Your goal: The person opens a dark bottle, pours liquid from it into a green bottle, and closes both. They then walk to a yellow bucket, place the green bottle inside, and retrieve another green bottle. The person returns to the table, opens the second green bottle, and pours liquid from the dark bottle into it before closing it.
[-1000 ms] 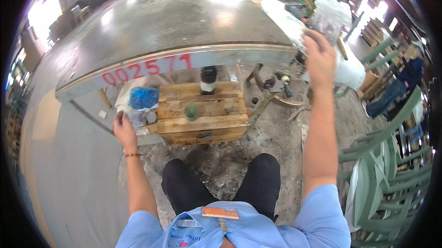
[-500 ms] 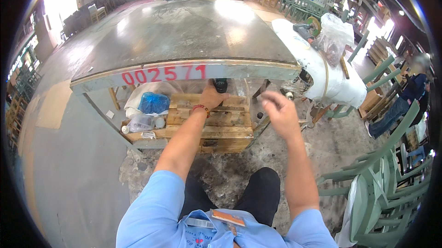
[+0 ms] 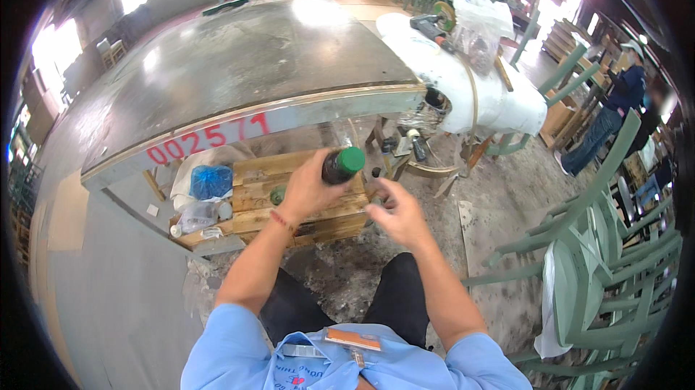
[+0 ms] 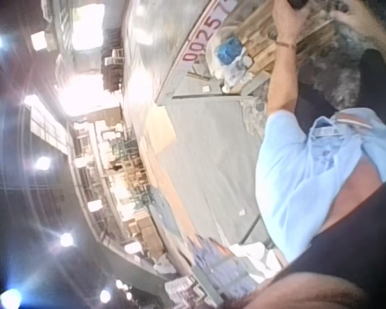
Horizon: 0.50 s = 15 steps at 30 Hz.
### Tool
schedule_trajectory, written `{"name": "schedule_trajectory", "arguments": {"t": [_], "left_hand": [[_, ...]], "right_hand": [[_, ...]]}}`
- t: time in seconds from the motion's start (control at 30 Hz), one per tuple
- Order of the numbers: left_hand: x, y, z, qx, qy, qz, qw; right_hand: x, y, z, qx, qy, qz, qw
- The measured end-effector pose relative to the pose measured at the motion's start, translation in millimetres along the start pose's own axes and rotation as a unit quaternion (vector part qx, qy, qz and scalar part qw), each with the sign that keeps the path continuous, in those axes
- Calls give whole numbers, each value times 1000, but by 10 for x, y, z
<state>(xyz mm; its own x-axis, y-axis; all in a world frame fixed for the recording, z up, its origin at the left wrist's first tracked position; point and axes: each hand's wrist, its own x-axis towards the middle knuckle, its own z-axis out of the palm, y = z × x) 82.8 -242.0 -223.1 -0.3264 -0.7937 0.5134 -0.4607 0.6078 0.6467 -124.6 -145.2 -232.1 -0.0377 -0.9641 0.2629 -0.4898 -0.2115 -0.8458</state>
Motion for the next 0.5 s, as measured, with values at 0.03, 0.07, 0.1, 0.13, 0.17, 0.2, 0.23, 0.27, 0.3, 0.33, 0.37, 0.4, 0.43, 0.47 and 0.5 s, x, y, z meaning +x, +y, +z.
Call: {"name": "schedule_trajectory", "arguments": {"t": [0.03, 0.07, 0.1, 0.13, 0.17, 0.2, 0.23, 0.27, 0.3, 0.33, 0.37, 0.4, 0.43, 0.47, 0.5], "left_hand": [[-75, 227, 34, -36, -35, -38, 998], [-155, 375, 14, -65, -55, -62, 994], [-248, 460, -29, -88, -70, -93, 989], [-345, 508, -49, -113, -83, -125, 982], [-435, 531, -39, -126, -87, -129, 980], [-484, 482, -32, -130, -100, -126, 978], [-500, 485, -36, -135, -116, -120, 977], [-507, 477, -43, -142, -132, -115, 974], [-529, 445, -102, -154, -141, -116, 971], [-511, 389, -206, -162, -135, -86, 974], [-472, 317, -305, -171, -129, -56, 975], [-427, 260, -372, -180, -122, -26, 976], [-345, 305, -414, -160, -135, -4, 978], [-267, 335, -481, -128, -167, 26, 977], [-188, 363, -547, -95, -198, 56, 974]], "right_hand": [[-20, 104, 30, -41, 9, -26, 999], [-30, 141, 101, -73, 10, -58, 996], [-38, 88, 195, -25, -13, -38, 999], [-57, 24, 275, 22, -39, -18, 999], [-74, -21, 325, 67, -64, 5, 996], [-95, 0, 366, 92, -62, 10, 994], [-152, 60, 389, 114, -58, 17, 992], [-203, 124, 407, 136, -53, 25, 989], [-242, 191, 419, 174, -54, 11, 983], [-267, 184, 442, 170, -68, 17, 983], [-286, 188, 453, 164, -82, 24, 983], [-300, 190, 466, 159, -96, 31, 982], [-317, 220, 456, 149, -104, 42, 982], [-318, 237, 476, 163, -112, 49, 979], [-317, 255, 494, 176, -120, 55, 975]]}}
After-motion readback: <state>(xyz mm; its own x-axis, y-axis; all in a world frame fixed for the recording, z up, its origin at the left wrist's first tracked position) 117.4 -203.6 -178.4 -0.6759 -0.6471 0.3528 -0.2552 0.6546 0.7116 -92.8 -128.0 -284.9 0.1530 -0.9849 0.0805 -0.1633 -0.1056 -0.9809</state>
